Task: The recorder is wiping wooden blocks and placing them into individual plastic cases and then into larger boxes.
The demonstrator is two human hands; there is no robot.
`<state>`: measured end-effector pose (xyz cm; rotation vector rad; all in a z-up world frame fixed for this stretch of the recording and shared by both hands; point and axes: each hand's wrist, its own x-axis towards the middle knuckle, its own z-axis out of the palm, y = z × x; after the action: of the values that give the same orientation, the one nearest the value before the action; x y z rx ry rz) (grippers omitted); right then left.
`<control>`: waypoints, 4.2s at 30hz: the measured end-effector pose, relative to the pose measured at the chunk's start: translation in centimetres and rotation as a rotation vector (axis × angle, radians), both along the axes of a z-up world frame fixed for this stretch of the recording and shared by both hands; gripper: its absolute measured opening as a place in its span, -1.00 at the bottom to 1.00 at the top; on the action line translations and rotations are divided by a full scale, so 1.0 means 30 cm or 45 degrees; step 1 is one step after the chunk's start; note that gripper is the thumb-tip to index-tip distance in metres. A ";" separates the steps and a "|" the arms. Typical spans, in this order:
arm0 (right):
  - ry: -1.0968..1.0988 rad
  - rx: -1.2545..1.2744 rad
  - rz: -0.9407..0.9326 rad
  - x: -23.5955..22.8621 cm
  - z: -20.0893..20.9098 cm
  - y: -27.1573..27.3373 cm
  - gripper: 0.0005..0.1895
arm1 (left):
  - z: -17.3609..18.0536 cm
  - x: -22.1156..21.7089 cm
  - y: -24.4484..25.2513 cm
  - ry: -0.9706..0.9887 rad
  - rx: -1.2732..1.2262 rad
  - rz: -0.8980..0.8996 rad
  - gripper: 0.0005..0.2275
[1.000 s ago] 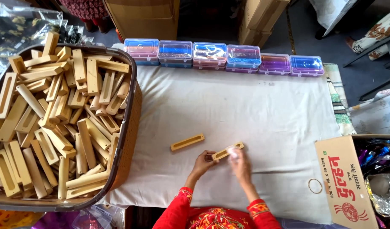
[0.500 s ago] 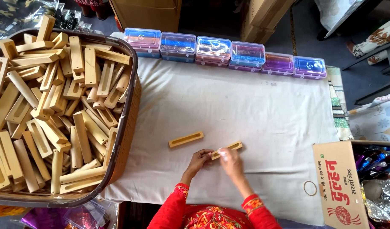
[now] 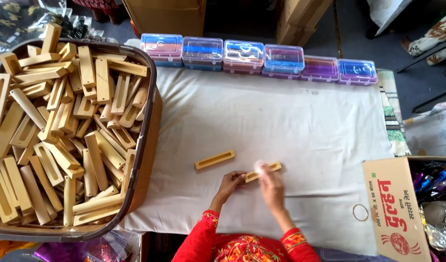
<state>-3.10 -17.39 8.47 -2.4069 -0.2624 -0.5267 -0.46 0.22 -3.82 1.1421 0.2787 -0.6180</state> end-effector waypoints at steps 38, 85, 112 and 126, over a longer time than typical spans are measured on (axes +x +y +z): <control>0.193 -0.119 -0.076 0.080 -0.137 -0.149 -0.80 | 0.047 -0.010 0.001 0.010 0.010 0.021 -0.71; 0.204 -0.131 0.024 -0.061 -0.175 0.024 -0.39 | 0.186 -0.061 -0.018 -0.672 1.130 -0.008 -0.71; 0.018 -0.174 -0.301 -0.008 -0.126 -0.111 -0.38 | 0.181 -0.076 -0.059 -0.685 1.091 0.182 -0.78; 0.163 -0.084 -0.260 0.008 -0.138 -0.169 -0.38 | 0.318 -0.069 -0.029 -0.761 1.085 0.074 -0.80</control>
<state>-2.85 -22.46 4.34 -2.5352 0.0224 -0.4574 -2.53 -0.67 5.74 2.0655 0.0452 -0.0549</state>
